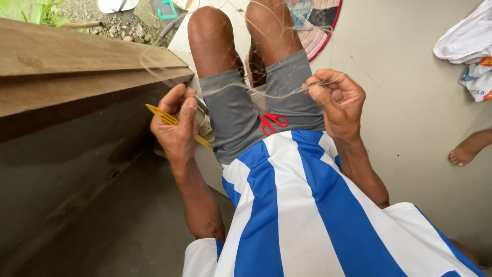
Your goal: Repairing or weaving a fine-mesh fishing net using a yellow shuttle tool while sitting on the floor.
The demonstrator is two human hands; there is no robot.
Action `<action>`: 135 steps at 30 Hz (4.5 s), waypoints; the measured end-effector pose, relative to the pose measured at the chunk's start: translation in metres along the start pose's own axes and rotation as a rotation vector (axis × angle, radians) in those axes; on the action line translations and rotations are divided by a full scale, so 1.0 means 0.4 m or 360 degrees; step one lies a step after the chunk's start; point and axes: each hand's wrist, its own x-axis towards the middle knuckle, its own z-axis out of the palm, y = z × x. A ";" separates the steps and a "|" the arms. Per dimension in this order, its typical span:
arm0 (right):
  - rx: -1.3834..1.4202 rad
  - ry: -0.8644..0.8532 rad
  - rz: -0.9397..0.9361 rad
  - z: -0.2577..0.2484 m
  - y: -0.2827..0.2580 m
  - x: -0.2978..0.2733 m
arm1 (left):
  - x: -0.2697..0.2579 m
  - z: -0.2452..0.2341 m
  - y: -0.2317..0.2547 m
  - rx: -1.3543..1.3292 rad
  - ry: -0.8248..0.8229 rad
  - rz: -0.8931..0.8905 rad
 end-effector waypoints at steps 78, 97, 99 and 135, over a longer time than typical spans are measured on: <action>0.0639 -0.0676 0.0699 0.096 0.026 -0.063 | -0.252 0.121 -0.105 -0.0571 -0.0251 -0.0683; 0.0980 -0.0719 0.0843 0.063 -0.001 -0.052 | -0.122 0.228 -0.061 -0.0151 -0.0611 0.0584; 0.0998 -0.0702 0.0865 0.064 0.002 -0.052 | -0.127 0.247 -0.038 -0.0081 -0.0593 0.0708; 0.0525 -0.0569 -0.0305 0.018 -0.010 0.045 | -0.030 0.324 0.218 0.1375 -0.0687 0.1979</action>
